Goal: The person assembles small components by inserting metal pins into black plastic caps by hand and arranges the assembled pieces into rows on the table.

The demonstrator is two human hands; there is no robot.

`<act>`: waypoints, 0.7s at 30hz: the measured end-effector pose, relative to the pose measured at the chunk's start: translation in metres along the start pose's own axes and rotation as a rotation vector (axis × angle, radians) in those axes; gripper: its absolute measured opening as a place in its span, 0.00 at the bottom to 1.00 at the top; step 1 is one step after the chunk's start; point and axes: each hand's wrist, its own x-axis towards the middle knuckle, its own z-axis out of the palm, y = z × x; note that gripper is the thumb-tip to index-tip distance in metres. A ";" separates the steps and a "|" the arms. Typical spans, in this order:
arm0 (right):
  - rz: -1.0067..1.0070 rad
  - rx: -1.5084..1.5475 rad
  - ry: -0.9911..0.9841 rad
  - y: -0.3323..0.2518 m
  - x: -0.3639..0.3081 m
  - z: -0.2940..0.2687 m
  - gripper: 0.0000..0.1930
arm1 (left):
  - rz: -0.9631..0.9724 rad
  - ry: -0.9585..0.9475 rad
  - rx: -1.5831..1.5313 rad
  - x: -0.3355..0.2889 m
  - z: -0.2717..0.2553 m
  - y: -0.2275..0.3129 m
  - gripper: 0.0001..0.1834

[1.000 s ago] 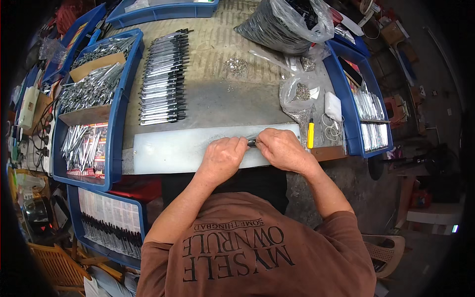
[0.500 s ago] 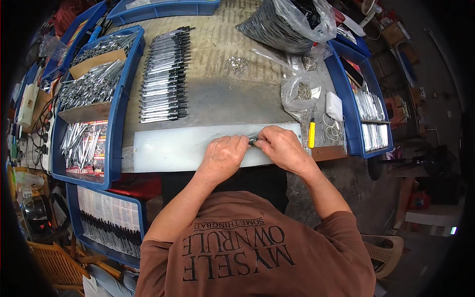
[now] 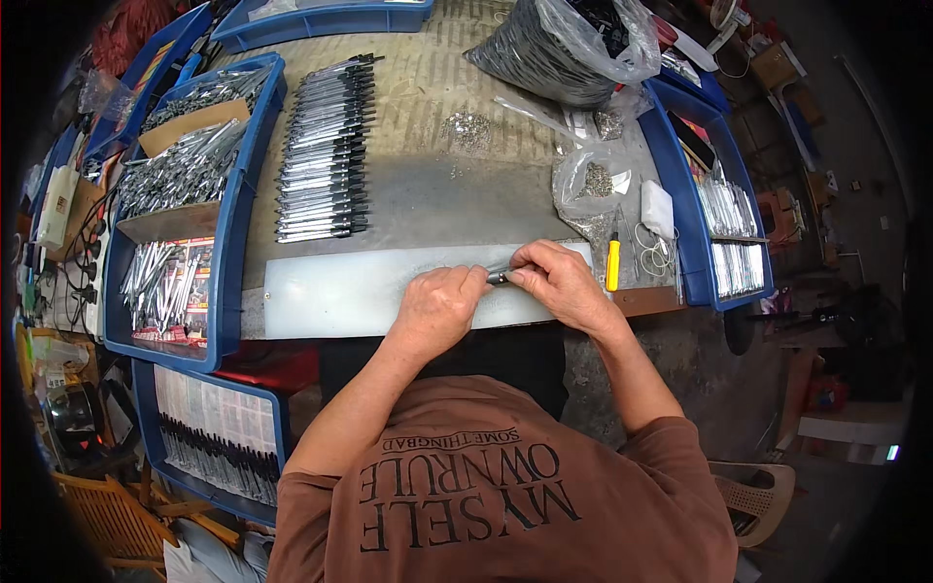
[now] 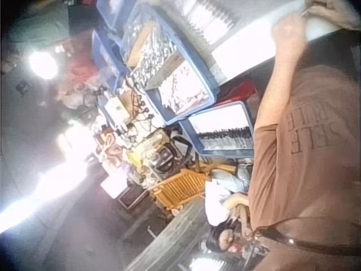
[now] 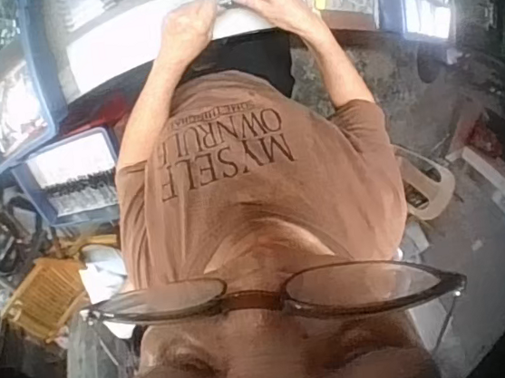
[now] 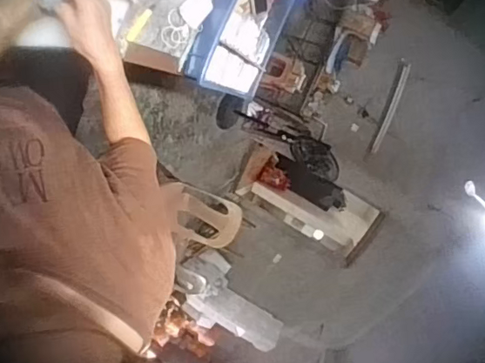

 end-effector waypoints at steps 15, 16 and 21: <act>0.095 0.257 -0.018 -0.009 -0.002 0.017 0.09 | 0.071 0.089 -0.099 0.000 -0.006 -0.004 0.07; 0.169 0.341 -0.033 -0.010 -0.004 0.017 0.09 | 0.071 0.090 -0.131 0.000 -0.007 -0.002 0.07; 0.141 0.526 -0.066 -0.003 -0.006 0.020 0.08 | 0.110 0.085 -0.076 0.001 -0.019 0.004 0.07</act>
